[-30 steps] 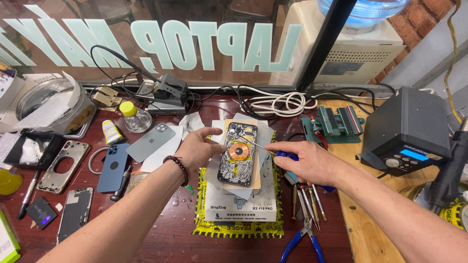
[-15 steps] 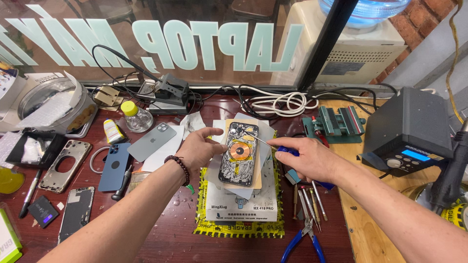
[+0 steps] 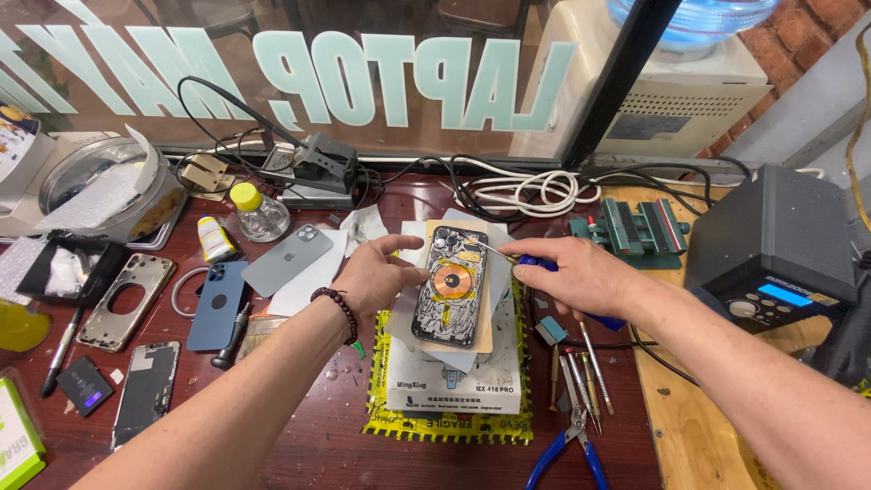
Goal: The person assembles and disassembles multiple smartphones on a cluttered workbench. They attach back covers to phone frames, use a screwdriver to remove screws, and employ a heat gun to warm the camera area of a mint-green phone.
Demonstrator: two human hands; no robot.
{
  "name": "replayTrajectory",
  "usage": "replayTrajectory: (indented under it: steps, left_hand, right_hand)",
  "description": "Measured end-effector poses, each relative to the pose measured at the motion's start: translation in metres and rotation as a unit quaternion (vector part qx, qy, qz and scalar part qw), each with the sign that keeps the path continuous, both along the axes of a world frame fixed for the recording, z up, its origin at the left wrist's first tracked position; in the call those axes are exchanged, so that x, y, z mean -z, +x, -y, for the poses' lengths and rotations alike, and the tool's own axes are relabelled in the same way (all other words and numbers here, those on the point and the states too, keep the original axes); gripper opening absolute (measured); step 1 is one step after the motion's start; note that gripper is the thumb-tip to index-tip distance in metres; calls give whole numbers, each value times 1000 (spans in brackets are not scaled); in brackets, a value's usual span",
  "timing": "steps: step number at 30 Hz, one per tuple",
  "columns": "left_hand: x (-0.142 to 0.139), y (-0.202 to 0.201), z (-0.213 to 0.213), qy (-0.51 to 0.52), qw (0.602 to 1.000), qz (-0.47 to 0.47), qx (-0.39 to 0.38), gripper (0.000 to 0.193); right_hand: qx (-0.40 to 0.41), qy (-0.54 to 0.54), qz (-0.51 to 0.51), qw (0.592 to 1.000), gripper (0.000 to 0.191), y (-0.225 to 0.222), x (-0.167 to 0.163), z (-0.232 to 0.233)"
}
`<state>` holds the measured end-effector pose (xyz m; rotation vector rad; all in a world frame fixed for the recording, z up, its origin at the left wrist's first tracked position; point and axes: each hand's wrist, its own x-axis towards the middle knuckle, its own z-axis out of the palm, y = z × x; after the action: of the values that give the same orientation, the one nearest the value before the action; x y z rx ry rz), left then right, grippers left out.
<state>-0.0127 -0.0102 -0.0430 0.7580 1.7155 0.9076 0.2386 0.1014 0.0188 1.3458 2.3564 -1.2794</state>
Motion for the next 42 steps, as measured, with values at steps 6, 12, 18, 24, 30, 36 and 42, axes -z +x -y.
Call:
replayTrajectory:
  steps: [6,12,18,24,30,36,42]
  left_hand:
    - [-2,0,1,-9,1000,-23,15,57]
    - [-8,3,3,-19,1000,1,2,58]
    - [-7,4,2,-6,1000,2,0,59]
    - [1,1,-1,-11,1000,-15,8,58]
    - [9,-1,-10,-11,1000,2,17,58]
    - [15,-3,-17,8,998,43,55,64]
    - [19,-4,-35,6,989,56,135,81]
  right_hand:
    - [-160,116,-71,978,45,-7,13,-36]
    - [-257,151,27,954,48,-22,-8,-71]
    - [-217,70,173,958,46,-56,-61,-67]
    - [-207,100,249,941,46,-73,-85,-39]
    - [-197,145,220,944,44,-71,-81,-10]
    - [-91,98,220,966,44,-80,-83,15]
    - [79,64,235,967,47,-95,-83,54]
